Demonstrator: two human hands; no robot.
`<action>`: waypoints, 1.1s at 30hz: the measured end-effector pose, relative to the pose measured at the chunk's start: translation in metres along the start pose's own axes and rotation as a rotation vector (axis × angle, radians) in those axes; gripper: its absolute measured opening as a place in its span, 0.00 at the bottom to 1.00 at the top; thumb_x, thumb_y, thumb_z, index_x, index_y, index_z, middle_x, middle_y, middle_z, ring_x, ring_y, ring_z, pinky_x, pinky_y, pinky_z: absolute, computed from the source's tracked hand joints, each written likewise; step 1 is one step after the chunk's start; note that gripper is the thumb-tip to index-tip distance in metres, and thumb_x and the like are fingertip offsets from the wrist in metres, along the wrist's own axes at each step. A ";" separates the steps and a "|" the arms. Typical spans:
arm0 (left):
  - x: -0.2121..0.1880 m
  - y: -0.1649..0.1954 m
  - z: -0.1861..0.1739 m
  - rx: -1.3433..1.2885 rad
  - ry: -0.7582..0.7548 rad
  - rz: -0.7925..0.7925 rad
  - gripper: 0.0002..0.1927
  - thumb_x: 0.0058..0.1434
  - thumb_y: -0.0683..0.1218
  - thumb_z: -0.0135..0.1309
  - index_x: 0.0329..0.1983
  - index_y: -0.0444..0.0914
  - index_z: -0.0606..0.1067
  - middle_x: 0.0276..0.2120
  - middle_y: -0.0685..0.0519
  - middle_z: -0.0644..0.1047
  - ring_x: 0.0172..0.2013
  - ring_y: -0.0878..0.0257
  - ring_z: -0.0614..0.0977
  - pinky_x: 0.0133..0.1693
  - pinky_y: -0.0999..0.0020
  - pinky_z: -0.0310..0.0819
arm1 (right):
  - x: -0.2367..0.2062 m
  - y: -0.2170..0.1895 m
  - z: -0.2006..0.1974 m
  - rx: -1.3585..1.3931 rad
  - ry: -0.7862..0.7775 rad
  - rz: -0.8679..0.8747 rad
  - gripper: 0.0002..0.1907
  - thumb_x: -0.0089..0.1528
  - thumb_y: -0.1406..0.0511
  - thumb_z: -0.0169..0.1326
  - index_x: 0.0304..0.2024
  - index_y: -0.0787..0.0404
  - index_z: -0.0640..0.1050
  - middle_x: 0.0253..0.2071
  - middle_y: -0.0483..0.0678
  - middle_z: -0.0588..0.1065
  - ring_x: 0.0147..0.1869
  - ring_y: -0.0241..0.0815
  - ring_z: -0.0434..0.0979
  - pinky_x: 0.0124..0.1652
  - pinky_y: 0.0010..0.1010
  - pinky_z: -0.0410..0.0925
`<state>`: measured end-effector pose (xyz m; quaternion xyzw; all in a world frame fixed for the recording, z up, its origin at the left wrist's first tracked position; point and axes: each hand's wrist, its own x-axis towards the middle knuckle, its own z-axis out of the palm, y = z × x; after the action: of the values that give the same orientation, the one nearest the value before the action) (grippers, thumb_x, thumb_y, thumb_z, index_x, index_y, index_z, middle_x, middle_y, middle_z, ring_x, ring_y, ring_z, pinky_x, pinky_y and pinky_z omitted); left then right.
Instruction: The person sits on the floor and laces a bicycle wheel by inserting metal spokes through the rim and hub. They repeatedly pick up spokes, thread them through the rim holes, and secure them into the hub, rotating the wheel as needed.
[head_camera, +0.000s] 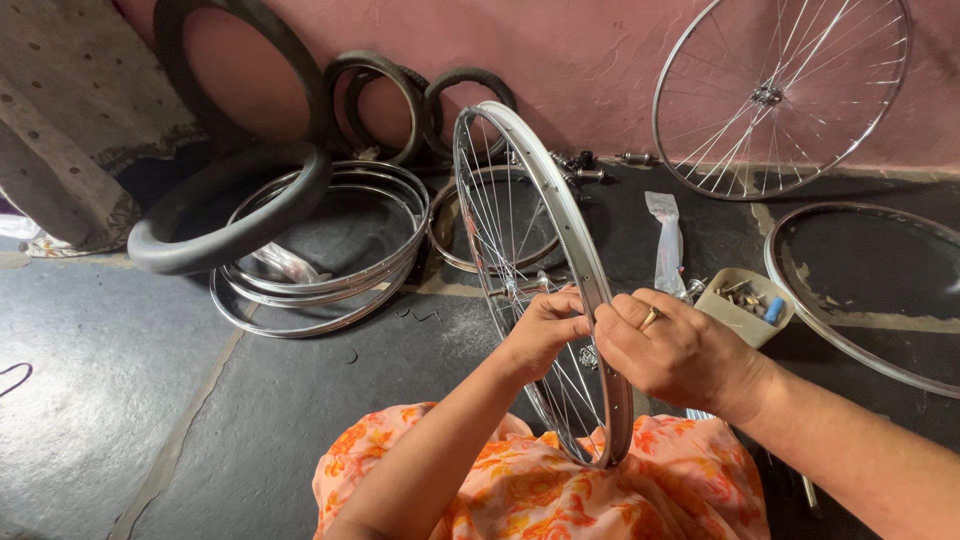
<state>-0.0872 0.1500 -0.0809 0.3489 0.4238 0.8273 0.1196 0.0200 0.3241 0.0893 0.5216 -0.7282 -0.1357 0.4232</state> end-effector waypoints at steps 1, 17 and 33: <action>0.000 0.000 0.000 0.004 0.004 -0.013 0.07 0.61 0.42 0.66 0.41 0.36 0.82 0.48 0.55 0.76 0.52 0.63 0.77 0.59 0.65 0.69 | -0.001 0.000 -0.001 0.023 0.007 0.014 0.09 0.55 0.68 0.56 0.36 0.67 0.80 0.41 0.50 0.76 0.47 0.45 0.77 0.51 0.37 0.71; -0.004 0.001 0.001 0.038 0.005 -0.040 0.08 0.60 0.42 0.66 0.41 0.36 0.83 0.48 0.55 0.76 0.52 0.63 0.77 0.59 0.64 0.70 | -0.003 -0.003 -0.004 0.085 0.044 0.012 0.09 0.53 0.70 0.55 0.35 0.68 0.79 0.41 0.50 0.75 0.46 0.45 0.77 0.50 0.37 0.72; -0.004 0.001 -0.001 -0.015 -0.010 -0.063 0.08 0.62 0.41 0.66 0.44 0.36 0.83 0.50 0.53 0.77 0.53 0.60 0.78 0.60 0.62 0.70 | 0.000 -0.008 -0.005 -0.008 -0.014 0.053 0.08 0.54 0.69 0.56 0.35 0.67 0.79 0.39 0.50 0.75 0.45 0.45 0.77 0.49 0.37 0.72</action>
<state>-0.0849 0.1467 -0.0822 0.3389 0.4279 0.8244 0.1501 0.0290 0.3217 0.0873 0.4993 -0.7443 -0.1311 0.4237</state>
